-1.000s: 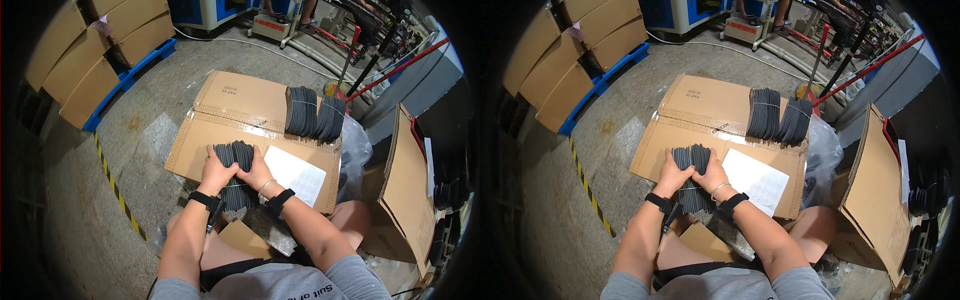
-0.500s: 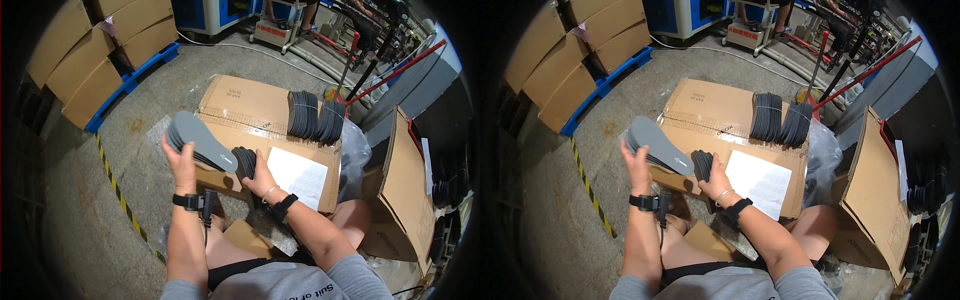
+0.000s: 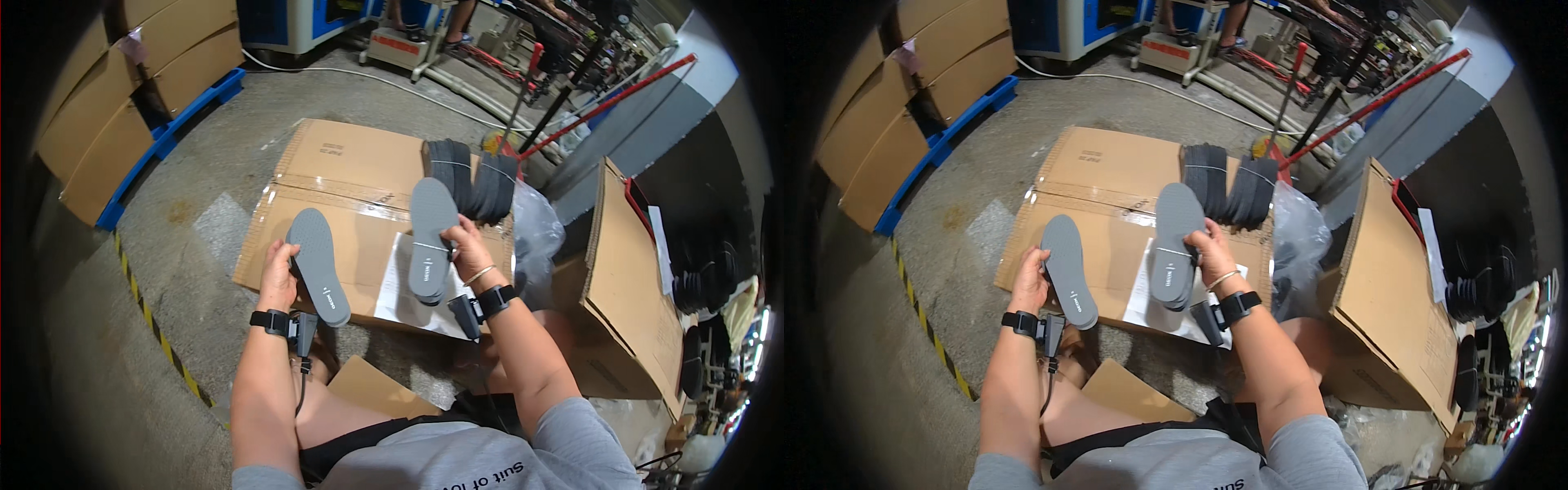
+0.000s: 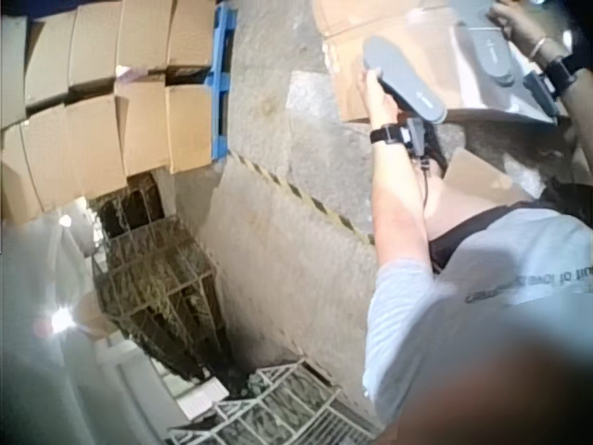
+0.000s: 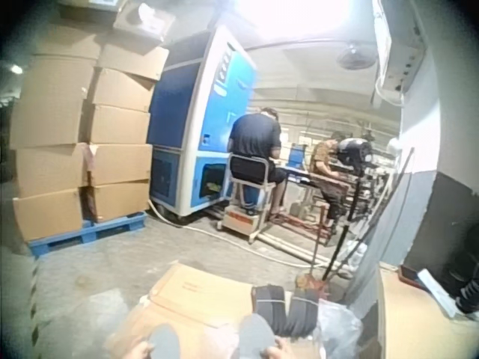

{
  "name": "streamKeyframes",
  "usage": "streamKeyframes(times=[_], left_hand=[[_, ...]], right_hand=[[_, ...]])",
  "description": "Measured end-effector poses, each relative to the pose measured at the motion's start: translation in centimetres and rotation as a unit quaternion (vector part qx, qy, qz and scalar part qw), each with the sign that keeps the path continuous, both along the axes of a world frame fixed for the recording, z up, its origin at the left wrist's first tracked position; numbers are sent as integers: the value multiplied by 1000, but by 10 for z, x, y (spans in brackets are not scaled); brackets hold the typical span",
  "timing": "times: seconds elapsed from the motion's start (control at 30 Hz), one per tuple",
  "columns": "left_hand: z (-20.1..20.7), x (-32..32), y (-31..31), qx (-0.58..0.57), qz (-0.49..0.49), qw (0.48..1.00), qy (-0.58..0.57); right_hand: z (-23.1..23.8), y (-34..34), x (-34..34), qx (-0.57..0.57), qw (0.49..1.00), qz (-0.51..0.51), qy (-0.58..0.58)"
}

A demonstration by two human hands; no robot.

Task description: Sort and pair shoe insoles according to a production manifest in a factory environment.

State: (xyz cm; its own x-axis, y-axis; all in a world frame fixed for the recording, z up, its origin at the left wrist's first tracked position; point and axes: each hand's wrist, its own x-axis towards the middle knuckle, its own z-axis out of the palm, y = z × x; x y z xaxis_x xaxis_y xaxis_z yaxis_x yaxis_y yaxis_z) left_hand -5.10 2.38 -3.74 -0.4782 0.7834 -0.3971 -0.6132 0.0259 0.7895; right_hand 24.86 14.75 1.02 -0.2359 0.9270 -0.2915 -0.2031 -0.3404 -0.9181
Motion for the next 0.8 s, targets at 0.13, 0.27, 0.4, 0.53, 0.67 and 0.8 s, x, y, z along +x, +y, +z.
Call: streamKeyframes(times=[0.13,0.27,0.4,0.53,0.67,0.8], left_hand=[[13,29,3,-66,-71,995,16],[-1,28,11,-88,-132,980,120],[5,38,17,-104,-137,975,142],[1,32,5,-168,-166,947,218],[-2,42,-2,-200,-160,933,252],[0,55,-4,-178,-162,933,267]], right_hand=[[10,9,87,-7,999,-31,-30],[12,4,132,-14,995,-103,-7],[-30,14,188,-17,984,-177,-28],[-42,8,176,-58,982,-171,-48],[-47,8,156,-69,986,-143,-54],[-57,14,152,-50,994,-92,-34]])
